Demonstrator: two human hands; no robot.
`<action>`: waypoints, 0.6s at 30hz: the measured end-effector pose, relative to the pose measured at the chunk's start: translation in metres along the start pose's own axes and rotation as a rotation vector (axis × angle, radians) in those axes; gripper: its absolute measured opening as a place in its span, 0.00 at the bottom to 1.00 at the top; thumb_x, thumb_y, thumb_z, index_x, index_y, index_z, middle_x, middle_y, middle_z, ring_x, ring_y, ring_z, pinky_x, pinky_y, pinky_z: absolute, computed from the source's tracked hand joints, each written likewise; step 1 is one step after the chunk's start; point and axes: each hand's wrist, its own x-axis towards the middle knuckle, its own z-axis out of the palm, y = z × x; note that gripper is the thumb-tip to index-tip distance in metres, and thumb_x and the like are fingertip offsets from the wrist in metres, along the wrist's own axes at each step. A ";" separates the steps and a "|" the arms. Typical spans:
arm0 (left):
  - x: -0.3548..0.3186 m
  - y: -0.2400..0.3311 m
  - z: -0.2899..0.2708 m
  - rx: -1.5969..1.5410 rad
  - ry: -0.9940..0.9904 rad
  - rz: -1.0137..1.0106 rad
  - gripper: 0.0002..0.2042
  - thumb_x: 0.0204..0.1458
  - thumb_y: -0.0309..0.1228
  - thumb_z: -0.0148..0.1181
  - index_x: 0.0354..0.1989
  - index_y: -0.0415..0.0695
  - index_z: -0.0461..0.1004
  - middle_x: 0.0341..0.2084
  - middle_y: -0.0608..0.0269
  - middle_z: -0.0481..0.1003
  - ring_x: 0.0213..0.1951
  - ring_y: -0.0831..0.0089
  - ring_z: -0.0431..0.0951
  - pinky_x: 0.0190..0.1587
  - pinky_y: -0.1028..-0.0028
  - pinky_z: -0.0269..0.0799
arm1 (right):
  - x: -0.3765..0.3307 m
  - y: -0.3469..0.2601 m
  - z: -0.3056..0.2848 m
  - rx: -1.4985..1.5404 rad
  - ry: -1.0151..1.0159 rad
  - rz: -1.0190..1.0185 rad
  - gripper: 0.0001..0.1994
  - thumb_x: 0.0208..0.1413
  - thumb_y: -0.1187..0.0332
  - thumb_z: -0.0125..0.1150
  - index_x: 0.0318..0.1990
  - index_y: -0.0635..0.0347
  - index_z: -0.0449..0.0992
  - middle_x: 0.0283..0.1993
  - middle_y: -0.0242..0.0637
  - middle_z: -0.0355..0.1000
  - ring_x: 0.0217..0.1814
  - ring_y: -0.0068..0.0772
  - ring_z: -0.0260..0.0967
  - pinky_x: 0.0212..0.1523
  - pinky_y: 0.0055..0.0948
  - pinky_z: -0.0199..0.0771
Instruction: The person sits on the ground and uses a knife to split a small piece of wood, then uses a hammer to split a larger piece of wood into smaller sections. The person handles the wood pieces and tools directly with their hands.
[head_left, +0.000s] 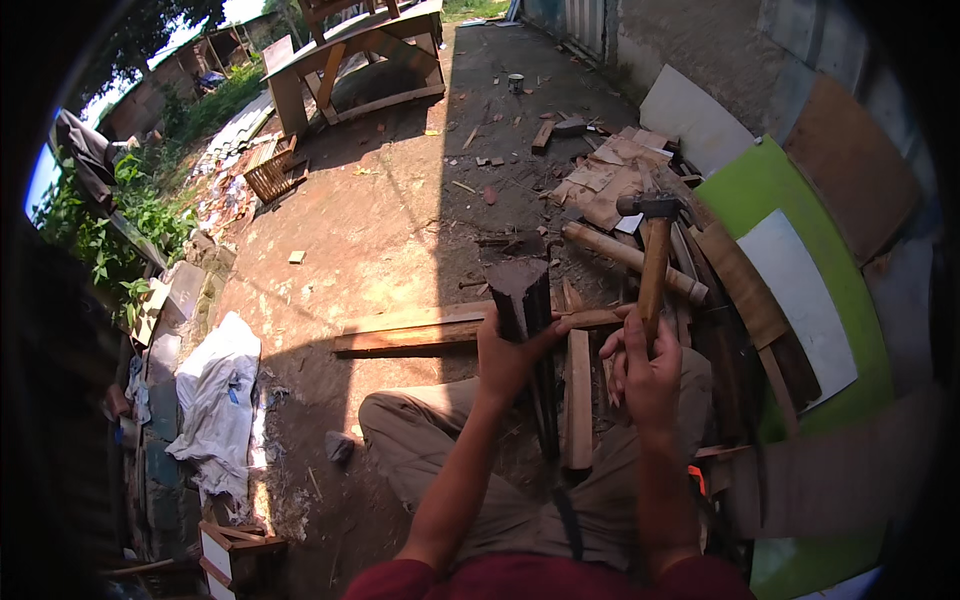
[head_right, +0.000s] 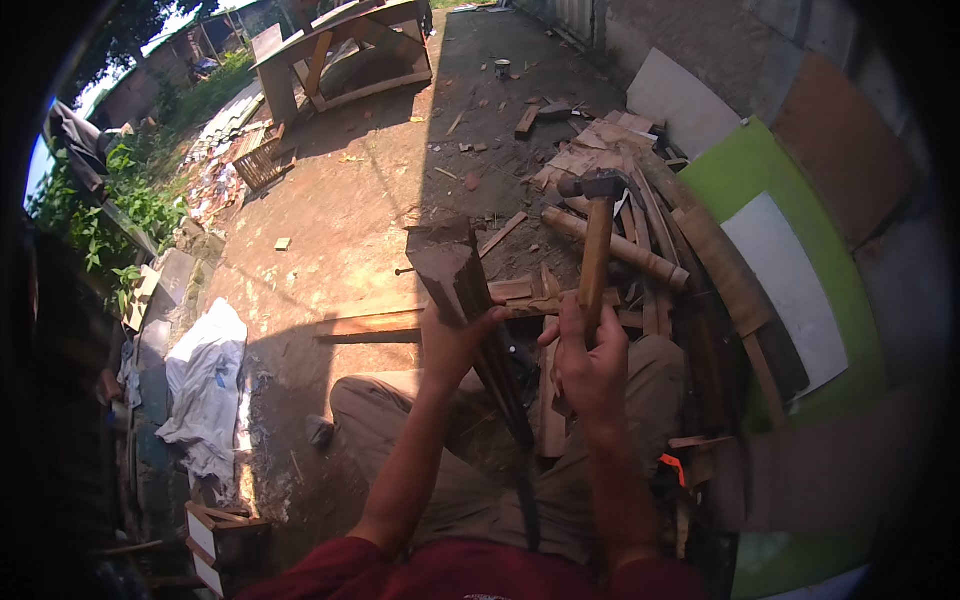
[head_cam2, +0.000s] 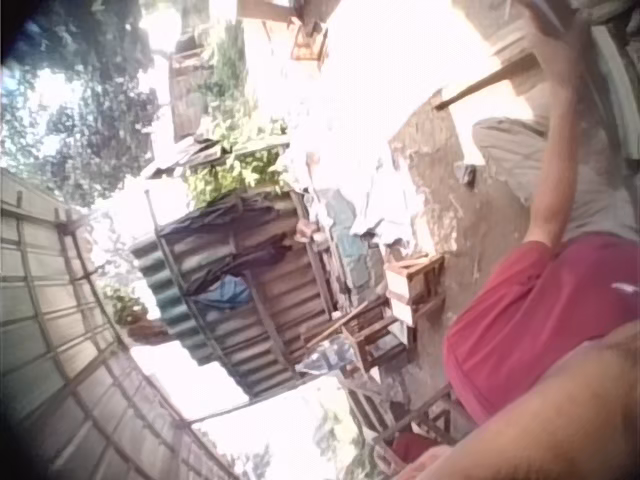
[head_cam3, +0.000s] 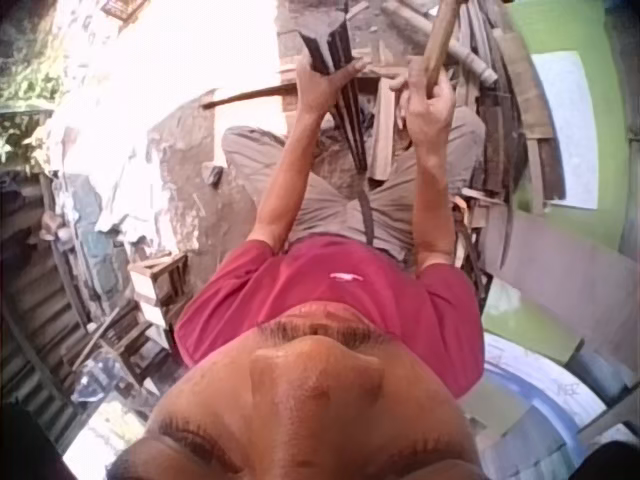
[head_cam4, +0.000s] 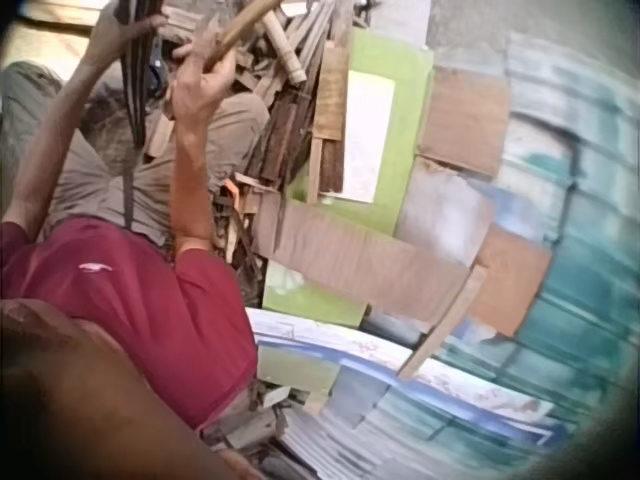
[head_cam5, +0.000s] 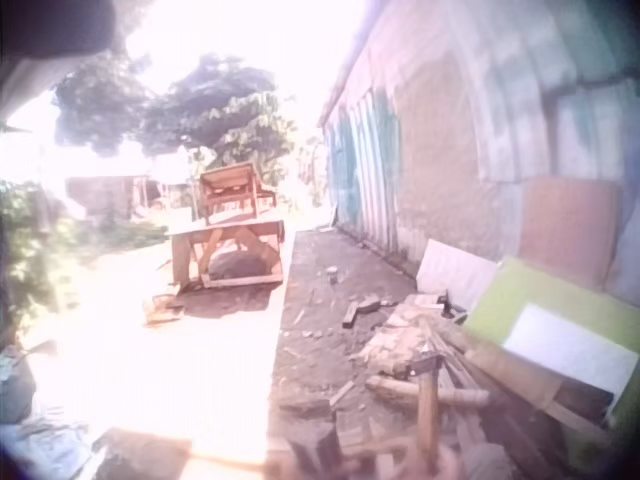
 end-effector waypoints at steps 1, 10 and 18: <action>-0.001 -0.004 0.003 0.032 0.036 0.073 0.19 0.47 0.25 0.77 0.44 0.38 0.74 0.37 0.60 0.83 0.41 0.75 0.83 0.45 0.74 0.79 | -0.004 -0.014 0.000 0.030 -0.020 -0.029 0.16 0.70 0.58 0.54 0.53 0.62 0.69 0.27 0.32 0.73 0.13 0.09 0.55 0.12 0.17 0.54; -0.011 0.044 0.024 -0.041 0.151 0.254 0.20 0.45 0.29 0.79 0.43 0.38 0.74 0.34 0.63 0.81 0.37 0.80 0.80 0.41 0.75 0.78 | -0.043 -0.089 -0.028 -0.362 -0.124 -0.149 0.18 0.70 0.65 0.50 0.61 0.65 0.69 0.26 0.27 0.68 0.23 0.11 0.60 0.25 0.18 0.59; -0.019 -0.011 0.044 0.100 0.206 0.209 0.18 0.47 0.26 0.77 0.43 0.38 0.75 0.37 0.64 0.81 0.39 0.81 0.79 0.42 0.76 0.76 | -0.060 -0.092 -0.048 -0.606 -0.149 -0.183 0.19 0.72 0.60 0.48 0.61 0.66 0.67 0.24 0.24 0.63 0.21 0.10 0.54 0.23 0.16 0.54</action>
